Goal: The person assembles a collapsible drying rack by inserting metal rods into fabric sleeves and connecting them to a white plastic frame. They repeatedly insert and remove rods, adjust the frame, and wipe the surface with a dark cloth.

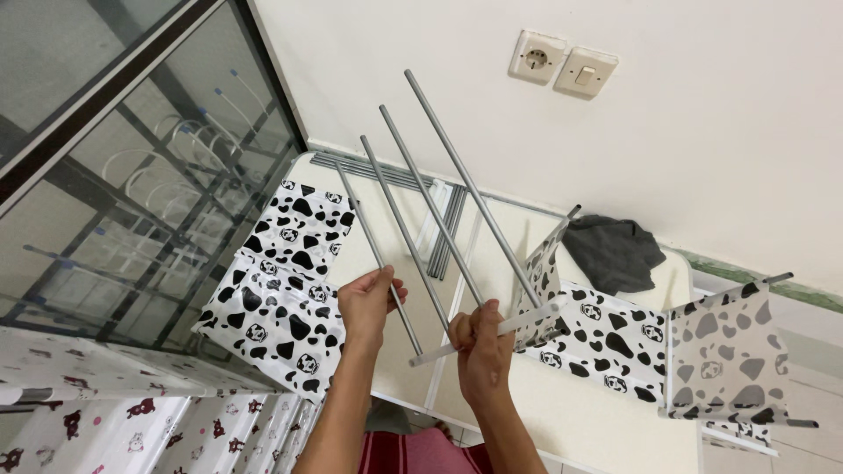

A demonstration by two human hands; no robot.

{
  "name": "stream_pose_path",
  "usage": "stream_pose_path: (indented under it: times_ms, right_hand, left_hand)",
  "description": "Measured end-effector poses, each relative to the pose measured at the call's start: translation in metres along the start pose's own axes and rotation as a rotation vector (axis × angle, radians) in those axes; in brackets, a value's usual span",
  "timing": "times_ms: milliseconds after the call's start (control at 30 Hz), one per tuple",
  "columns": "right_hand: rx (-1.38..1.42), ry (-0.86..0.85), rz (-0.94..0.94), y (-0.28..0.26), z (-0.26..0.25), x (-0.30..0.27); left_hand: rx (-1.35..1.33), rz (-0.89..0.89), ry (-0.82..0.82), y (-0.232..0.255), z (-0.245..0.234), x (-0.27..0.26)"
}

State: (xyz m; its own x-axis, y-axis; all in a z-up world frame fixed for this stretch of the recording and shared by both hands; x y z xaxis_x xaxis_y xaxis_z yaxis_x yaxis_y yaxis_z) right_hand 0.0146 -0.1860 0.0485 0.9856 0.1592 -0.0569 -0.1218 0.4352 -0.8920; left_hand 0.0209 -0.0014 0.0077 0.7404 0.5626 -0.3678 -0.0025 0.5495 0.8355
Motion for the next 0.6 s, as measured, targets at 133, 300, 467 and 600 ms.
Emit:
stream_pose_path:
  times_ms: [133,300,467,600]
  right_hand:
    - [0.155,0.078,0.097,-0.013,-0.005,0.025]
    - [0.285,0.191,0.286,-0.01,0.004,0.041]
    - [0.264,0.172,0.221,0.006,0.021,0.061]
    - [0.159,0.16,0.159,0.015,0.034,0.074]
  left_hand:
    - [-0.35,-0.163,-0.386,0.013,-0.011,0.007]
    - [-0.424,-0.229,-0.606,0.017,-0.027,0.033]
    - [-0.245,-0.18,-0.393,0.019,-0.031,0.07]
    - [-0.154,-0.209,-0.24,0.027,-0.025,0.085]
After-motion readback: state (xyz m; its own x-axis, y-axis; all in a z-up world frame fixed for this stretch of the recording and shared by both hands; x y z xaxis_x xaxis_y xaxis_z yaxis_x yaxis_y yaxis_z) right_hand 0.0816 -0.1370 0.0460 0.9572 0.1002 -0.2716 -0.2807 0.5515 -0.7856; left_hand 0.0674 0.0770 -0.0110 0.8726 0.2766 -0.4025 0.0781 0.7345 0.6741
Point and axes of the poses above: each hand's wrist, its own x-axis towards the middle knuckle, its own z-axis out of the palm, y = z × x, the point moved 1 cm from there along x, towards the middle knuckle, and after that the axes turned 10 degrees about -x, right-handed, at the moved point
